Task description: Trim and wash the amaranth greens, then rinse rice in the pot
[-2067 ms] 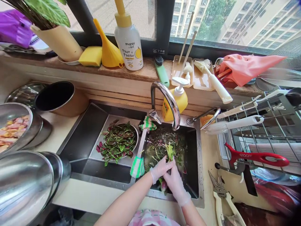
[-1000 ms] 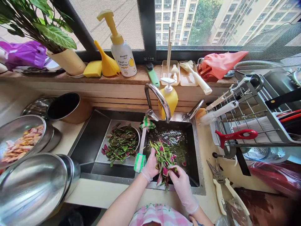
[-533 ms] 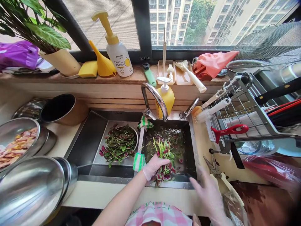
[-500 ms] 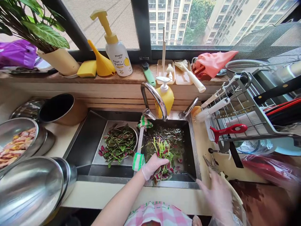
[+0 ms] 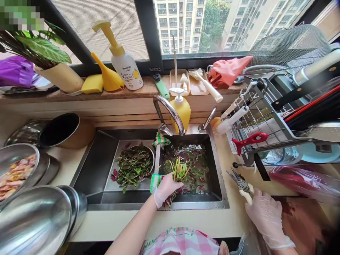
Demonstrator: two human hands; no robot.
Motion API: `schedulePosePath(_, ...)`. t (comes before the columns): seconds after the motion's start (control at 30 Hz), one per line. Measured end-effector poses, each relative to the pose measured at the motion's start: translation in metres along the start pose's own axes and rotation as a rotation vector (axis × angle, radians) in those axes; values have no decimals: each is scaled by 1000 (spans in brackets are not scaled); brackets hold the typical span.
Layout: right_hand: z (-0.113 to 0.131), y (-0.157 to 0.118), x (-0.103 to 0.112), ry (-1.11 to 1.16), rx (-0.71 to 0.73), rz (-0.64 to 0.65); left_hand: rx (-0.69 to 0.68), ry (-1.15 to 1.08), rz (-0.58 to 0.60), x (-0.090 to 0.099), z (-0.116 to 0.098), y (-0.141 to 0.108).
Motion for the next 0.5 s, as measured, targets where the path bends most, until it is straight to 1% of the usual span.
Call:
schedulePosePath(0.07,17,2,19,189,92,97,8,-17,-9,-2,3,1)
schedulePosePath(0.13,47,-4,34,417,217,259,19,-25,-27,-5,4,2)
schedulePosePath(0.2,80,-15,45,569,297,417,12,-29,-47,-7,2,2)
schedulePosePath(0.23,95,-20,50,617,327,469,0,-28,-55,-9,1,1)
schedulePosePath(0.3,117,-27,57,681,367,514,-21,-12,-70,-11,-1,1)
schedulePosePath(0.4,129,-30,58,719,363,548,-11,38,-91,-14,4,2)
schedulePosePath(0.5,127,-31,50,699,330,617,-2,83,-87,-18,11,6)
Point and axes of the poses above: each hand's wrist, its own y-axis towards the middle knuckle, its own x-axis out of the back of the hand, z = x × y, the point moved 7 cm from there along y, towards the middle knuckle, and after that the axes turned 13 degrees about -y, right-handed, at the moved point
